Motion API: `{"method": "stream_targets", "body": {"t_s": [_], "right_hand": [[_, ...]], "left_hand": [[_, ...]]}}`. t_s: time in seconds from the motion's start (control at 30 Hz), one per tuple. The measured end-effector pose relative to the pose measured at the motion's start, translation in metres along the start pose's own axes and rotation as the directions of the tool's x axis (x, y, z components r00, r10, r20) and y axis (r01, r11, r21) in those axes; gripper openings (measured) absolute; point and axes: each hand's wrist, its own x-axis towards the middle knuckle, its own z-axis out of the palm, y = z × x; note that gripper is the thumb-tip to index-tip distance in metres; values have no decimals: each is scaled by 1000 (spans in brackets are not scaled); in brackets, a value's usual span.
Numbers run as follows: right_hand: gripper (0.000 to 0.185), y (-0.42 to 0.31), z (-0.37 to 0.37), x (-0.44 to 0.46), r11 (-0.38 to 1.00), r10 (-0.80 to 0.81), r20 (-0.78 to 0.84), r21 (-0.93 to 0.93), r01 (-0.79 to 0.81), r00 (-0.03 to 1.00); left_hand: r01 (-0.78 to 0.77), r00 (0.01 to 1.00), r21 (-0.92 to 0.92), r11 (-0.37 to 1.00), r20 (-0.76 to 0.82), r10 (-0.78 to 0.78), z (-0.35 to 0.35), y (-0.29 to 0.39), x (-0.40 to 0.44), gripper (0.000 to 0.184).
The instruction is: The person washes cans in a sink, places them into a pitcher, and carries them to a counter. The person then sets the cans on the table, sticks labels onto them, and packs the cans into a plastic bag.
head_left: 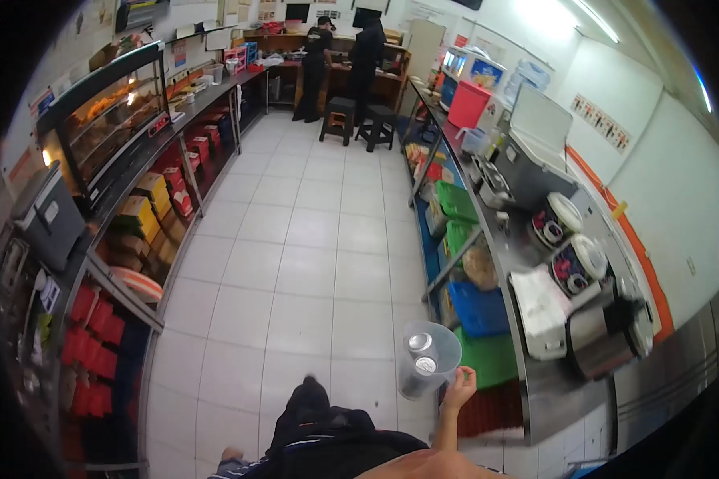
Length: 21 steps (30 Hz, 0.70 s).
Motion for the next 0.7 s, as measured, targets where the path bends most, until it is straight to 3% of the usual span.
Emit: {"method": "stream_targets", "body": {"t_s": [0.03, 0.07, 0.17, 0.27, 0.3, 0.33, 0.37, 0.4, 0.43, 0.47, 0.5, 0.57, 0.63, 0.67, 0.7], "right_hand": [[4, 12, 32, 34, 991, -99, 7, 89, 98, 995], [4, 21, 55, 62, 992, -95, 5, 83, 94, 995], [5, 18, 138, 138, 999, 20, 90, 41, -24, 996], [5, 32, 198, 213, 1000, 11, 78, -4, -11, 997], [5, 44, 210, 239, 999, -11, 40, -40, 13, 999], [5, 50, 218, 263, 998, 0, 19, -55, 1, 1000], [5, 54, 225, 285, 997, -35, -4, -62, 35, 999], [5, 61, 235, 308, 995, -72, -29, -66, 70, 997], [5, 69, 246, 329, 1000, -18, -85, -22, 16, 996], [5, 75, 259, 349, 1000, -5, -110, -28, 2, 994], [5, 77, 273, 371, 999, 28, -110, -24, -31, 994], [6, 104, 302, 426, 997, 31, -121, -63, -39, 992], [6, 117, 345, 482, 999, 31, -145, -39, -37, 989], [7, 121, 367, 518, 1000, 14, -147, 8, -13, 989], [7, 135, 384, 550, 996, 92, -203, 17, -90, 975]], "left_hand": [[525, 840, -298, 797, 30, -542, 2, 12, 11, 20], [709, 705, -138, 691, 114, -700, -6, 19, 25, 20], [704, 672, 113, 701, 212, -710, 6, 1, 145, 22], [571, 695, 315, 759, 306, -650, 25, -12, 320, 26], [378, 754, 420, 825, 377, -537, 36, -22, 389, 28], [-200, 885, 495, 846, 461, -61, 40, -32, 466, 29], [323, 644, 577, 750, 447, -621, 75, 6, 553, 31], [324, 777, 490, 809, 349, -523, 95, 20, 640, 33], [195, 883, 418, 887, 319, -344, 112, 47, 729, 38], [156, 927, 294, 943, 286, -242, 124, 84, 812, 41], [212, 926, 138, 968, 288, -244, 124, 138, 886, 44], [2, 981, -34, 999, 193, 4, 144, 204, 1008, 35], [64, 981, -261, 963, 193, -12, 143, 286, 1089, 31], [54, 981, -272, 961, 196, 0, 165, 300, 1119, 31], [61, 981, -277, 959, 195, -6, 181, 308, 1143, 31]]}}
